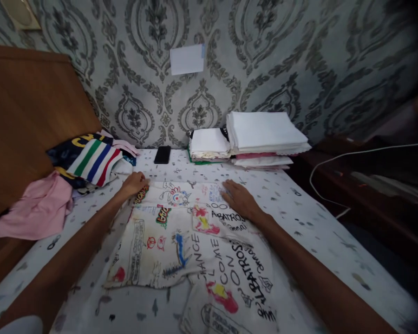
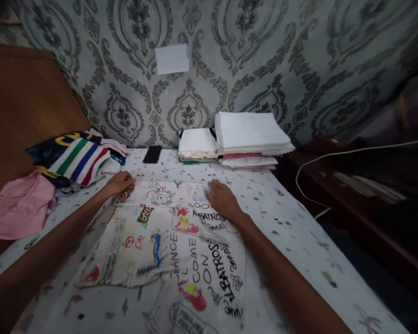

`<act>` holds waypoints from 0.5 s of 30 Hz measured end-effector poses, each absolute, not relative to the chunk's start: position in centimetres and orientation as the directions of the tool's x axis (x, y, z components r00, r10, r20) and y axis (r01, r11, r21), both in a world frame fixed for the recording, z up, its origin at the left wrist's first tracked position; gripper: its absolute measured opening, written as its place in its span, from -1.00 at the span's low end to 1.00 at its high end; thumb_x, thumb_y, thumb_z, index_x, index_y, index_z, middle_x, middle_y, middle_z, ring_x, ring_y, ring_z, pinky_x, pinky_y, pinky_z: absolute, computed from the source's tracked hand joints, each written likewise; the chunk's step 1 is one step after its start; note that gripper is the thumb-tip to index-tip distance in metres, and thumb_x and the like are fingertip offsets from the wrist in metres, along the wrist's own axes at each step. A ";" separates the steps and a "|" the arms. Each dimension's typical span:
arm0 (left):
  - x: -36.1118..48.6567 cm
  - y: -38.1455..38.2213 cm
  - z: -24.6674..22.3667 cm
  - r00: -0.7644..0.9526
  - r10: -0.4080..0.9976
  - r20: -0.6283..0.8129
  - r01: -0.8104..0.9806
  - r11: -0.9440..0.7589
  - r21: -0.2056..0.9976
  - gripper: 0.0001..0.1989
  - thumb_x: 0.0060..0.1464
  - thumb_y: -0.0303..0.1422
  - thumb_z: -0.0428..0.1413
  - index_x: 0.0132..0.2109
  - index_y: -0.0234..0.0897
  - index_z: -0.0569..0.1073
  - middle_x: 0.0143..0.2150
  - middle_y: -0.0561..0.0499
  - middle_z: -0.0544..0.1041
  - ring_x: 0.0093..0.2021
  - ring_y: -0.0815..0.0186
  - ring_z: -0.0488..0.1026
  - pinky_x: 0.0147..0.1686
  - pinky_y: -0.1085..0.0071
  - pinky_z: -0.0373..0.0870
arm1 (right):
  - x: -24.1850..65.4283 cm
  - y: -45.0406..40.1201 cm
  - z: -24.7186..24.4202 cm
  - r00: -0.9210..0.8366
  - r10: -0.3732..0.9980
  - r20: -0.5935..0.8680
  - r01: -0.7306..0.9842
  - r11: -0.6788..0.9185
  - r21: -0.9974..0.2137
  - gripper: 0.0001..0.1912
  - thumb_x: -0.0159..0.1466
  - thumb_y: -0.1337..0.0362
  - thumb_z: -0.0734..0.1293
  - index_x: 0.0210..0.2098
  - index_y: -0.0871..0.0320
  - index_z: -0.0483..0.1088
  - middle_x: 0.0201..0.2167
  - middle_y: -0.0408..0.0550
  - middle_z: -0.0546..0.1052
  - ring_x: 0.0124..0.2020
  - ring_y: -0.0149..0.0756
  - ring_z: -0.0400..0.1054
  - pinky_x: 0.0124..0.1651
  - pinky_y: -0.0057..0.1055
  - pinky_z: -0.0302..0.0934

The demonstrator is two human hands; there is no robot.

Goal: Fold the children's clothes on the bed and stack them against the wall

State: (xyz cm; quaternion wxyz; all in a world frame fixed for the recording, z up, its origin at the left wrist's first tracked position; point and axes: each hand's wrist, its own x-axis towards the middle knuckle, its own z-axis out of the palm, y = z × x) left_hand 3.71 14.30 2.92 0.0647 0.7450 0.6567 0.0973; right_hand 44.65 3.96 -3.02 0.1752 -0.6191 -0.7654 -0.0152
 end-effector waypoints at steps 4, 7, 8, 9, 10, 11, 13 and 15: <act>3.5 14.5 2.7 0.088 0.996 0.030 0.971 -0.092 0.223 -0.92 0.05 -0.35 0.12 -0.31 -0.25 0.47 -0.27 -0.02 0.59 -0.22 0.24 0.50 -0.29 0.41 0.34 | 45.1 4.2 -3.4 -0.169 0.938 0.304 0.958 0.229 -0.175 -0.47 0.39 0.08 0.10 0.22 0.22 0.34 0.25 0.21 0.40 0.31 0.06 0.23 0.33 0.03 0.14; 3.3 14.1 3.4 0.034 0.999 0.035 0.978 -0.040 0.203 -0.88 0.09 -0.39 0.07 -0.22 -0.24 0.47 -0.22 -0.05 0.59 -0.17 0.19 0.51 -0.25 0.37 0.37 | 45.0 4.2 -3.3 -0.159 0.943 0.294 0.963 0.214 -0.165 -0.46 0.40 0.08 0.11 0.22 0.23 0.34 0.25 0.21 0.39 0.32 0.06 0.22 0.34 0.02 0.13; 3.3 13.7 3.6 0.017 0.998 0.056 0.982 -0.027 0.185 -0.83 0.10 -0.42 0.05 -0.15 -0.25 0.47 -0.15 -0.10 0.59 -0.10 0.14 0.51 -0.19 0.33 0.38 | 45.0 4.2 -3.3 -0.160 0.944 0.289 0.963 0.213 -0.163 -0.46 0.40 0.08 0.10 0.22 0.24 0.34 0.26 0.22 0.38 0.32 0.06 0.21 0.34 0.02 0.12; 3.4 13.3 3.8 0.011 0.995 0.096 0.987 -0.026 0.159 -0.76 0.11 -0.44 0.03 -0.08 -0.27 0.46 -0.08 -0.17 0.57 -0.03 0.08 0.49 -0.12 0.27 0.38 | 44.9 4.2 -3.2 -0.161 0.946 0.282 0.964 0.212 -0.162 -0.45 0.40 0.08 0.10 0.22 0.26 0.34 0.26 0.24 0.38 0.32 0.06 0.21 0.35 0.02 0.12; 3.7 12.7 3.9 0.028 0.988 0.149 0.990 -0.048 0.131 -0.70 0.12 -0.44 0.00 0.00 -0.30 0.44 -0.01 -0.23 0.54 0.05 0.02 0.45 -0.05 0.20 0.37 | 44.8 4.1 -3.1 -0.160 0.948 0.274 0.964 0.210 -0.162 -0.45 0.40 0.08 0.09 0.22 0.27 0.34 0.26 0.25 0.37 0.33 0.06 0.20 0.35 0.01 0.11; 4.1 12.1 3.9 0.076 0.976 0.204 0.989 -0.099 0.109 -0.65 0.15 -0.43 -0.02 0.07 -0.34 0.41 0.06 -0.28 0.50 0.11 -0.01 0.41 0.02 0.14 0.35 | 44.8 4.1 -3.1 -0.157 0.951 0.266 0.965 0.205 -0.162 -0.44 0.40 0.08 0.09 0.23 0.29 0.34 0.27 0.26 0.37 0.33 0.06 0.20 0.35 0.00 0.11; 5.3 10.7 3.6 0.249 0.928 0.278 0.954 -0.285 0.096 -0.58 0.22 -0.39 -0.09 0.19 -0.39 0.34 0.19 -0.31 0.42 0.23 0.01 0.33 0.18 0.11 0.26 | 44.8 4.1 -3.2 -0.148 0.954 0.260 0.967 0.195 -0.165 -0.44 0.40 0.08 0.09 0.23 0.28 0.34 0.27 0.25 0.36 0.33 0.05 0.20 0.35 -0.01 0.11; 6.5 9.3 2.7 0.433 0.869 0.241 0.872 -0.471 0.135 -0.50 0.30 -0.30 -0.16 0.30 -0.40 0.24 0.34 -0.27 0.31 0.35 0.09 0.21 0.30 0.17 0.14 | 44.9 4.2 -3.5 -0.145 0.952 0.271 0.966 0.195 -0.170 -0.44 0.40 0.07 0.09 0.23 0.25 0.33 0.27 0.22 0.37 0.32 0.05 0.20 0.35 -0.01 0.12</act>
